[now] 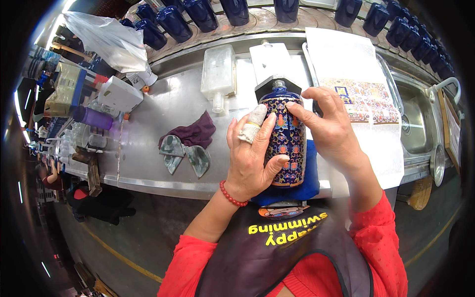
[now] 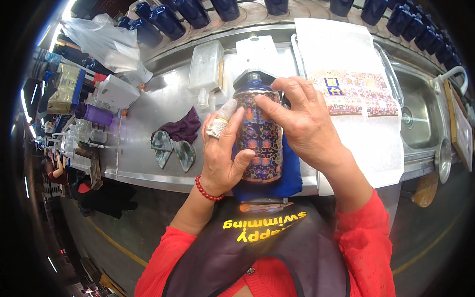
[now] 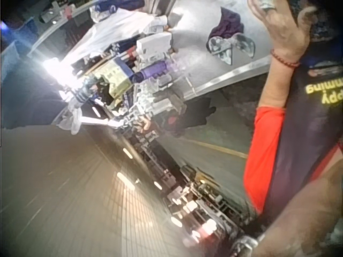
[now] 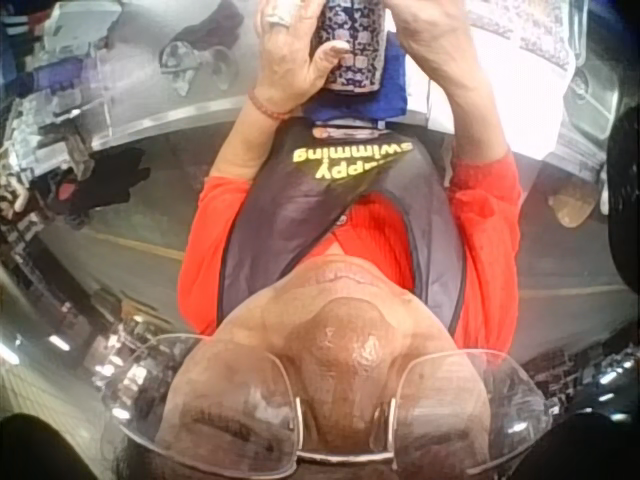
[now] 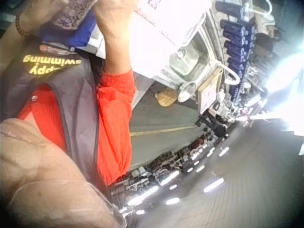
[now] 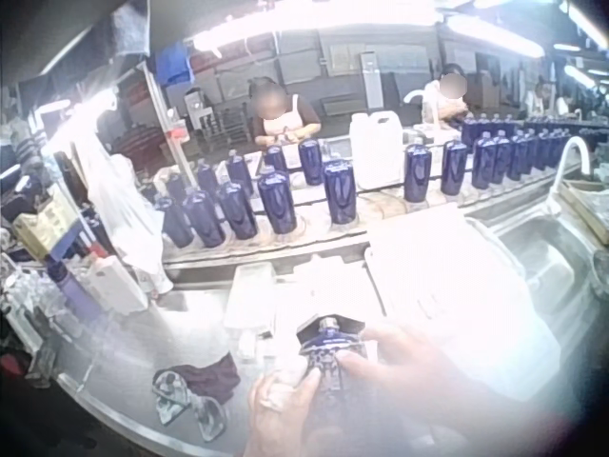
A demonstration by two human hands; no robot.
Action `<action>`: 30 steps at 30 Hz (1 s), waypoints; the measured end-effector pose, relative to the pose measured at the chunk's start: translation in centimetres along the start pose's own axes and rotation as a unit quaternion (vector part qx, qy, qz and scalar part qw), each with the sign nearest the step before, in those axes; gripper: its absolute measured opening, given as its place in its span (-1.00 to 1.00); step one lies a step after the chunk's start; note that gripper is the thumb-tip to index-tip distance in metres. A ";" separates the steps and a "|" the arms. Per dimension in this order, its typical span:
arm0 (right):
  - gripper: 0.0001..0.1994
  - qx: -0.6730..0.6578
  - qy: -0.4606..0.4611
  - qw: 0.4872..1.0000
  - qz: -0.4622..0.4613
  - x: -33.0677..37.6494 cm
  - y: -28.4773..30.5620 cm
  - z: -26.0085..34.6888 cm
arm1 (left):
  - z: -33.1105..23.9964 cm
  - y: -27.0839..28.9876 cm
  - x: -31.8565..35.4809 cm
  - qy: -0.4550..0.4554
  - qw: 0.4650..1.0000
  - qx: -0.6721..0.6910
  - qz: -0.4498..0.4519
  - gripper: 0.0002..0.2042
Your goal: The person uses a small black tool to scrape or adjust the surface of a decorated blue ceramic vase. They rotate the vase to access different sides and continue the scraping motion along the patterned surface.
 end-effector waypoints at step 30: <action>-0.44 -0.071 -0.070 0.994 -0.035 3.8 1.0 -2.0 | -2.6 1.3 -6.2 -0.238 0.933 -0.268 0.031 -0.53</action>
Point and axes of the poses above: each hand's wrist, its own x-axis away from the middle knuckle, its own y-axis out of the back of the hand, z = x × y, the point moved 10 cm from there along -x, towards the middle knuckle, and after that the axes turned 4 degrees about -z, right-handed, at the moved point
